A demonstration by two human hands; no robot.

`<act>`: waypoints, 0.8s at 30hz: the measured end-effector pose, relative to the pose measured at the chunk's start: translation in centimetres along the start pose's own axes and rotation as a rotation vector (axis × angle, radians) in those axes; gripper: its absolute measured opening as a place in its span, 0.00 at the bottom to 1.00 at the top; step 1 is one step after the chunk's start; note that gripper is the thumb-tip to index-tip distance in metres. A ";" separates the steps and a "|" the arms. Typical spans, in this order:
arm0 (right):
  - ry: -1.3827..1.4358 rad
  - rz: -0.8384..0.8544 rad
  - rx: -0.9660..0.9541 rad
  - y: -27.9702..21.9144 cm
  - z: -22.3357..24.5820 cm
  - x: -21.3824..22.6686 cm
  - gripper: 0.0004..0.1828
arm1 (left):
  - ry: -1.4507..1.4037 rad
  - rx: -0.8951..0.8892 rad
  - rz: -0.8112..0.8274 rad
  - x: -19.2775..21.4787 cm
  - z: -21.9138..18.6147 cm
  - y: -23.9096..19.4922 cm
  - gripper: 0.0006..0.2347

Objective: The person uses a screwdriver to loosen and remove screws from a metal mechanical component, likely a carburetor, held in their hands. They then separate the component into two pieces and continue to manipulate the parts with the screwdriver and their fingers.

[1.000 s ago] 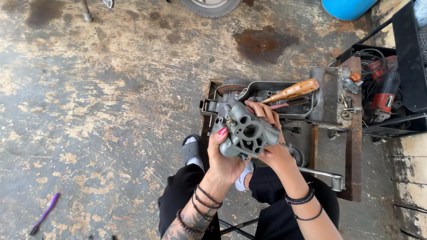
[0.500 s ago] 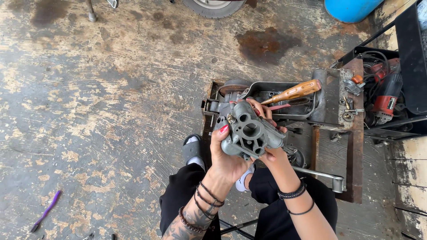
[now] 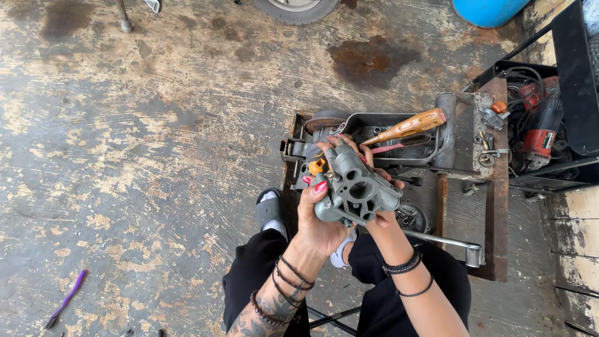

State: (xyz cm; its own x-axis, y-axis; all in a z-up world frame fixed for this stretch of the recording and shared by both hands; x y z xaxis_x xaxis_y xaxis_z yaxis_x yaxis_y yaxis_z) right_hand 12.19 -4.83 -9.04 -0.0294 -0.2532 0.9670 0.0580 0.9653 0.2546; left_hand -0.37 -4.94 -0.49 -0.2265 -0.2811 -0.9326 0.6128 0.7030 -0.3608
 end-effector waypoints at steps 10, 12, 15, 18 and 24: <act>-0.027 0.006 -0.087 1.1 1.3 1.1 0.35 | -0.013 0.002 -0.018 1.2 -0.2 0.4 0.29; 0.056 0.061 -0.121 1.4 0.9 -0.4 0.34 | -0.002 0.020 -0.022 1.8 -0.7 0.5 0.30; 0.312 0.224 -0.180 1.6 0.5 -1.1 0.32 | -0.013 -0.015 -0.060 1.7 -2.6 0.4 0.31; 0.306 0.155 -0.049 1.8 1.2 1.5 0.46 | -0.009 -0.098 -0.028 -0.9 -4.5 -0.5 0.29; 0.263 0.213 -0.163 2.8 2.7 4.6 0.51 | -0.038 -0.240 0.092 -0.6 -7.0 -0.7 0.33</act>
State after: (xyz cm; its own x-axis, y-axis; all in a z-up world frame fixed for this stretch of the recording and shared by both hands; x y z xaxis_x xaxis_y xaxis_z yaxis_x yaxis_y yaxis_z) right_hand 9.49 -3.13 -3.92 0.2563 -0.0763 0.9636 0.1943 0.9806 0.0260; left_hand -5.99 -0.66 0.22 -0.1466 -0.2296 -0.9622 0.4311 0.8606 -0.2711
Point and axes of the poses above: each hand's wrist, its own y-axis towards the middle knuckle, its own x-axis out of the back of the hand, z = x × y, the point moved 1 cm from there along y, towards the middle knuckle, and after that the axes turned 7 degrees about -x, right-handed, at the moved point
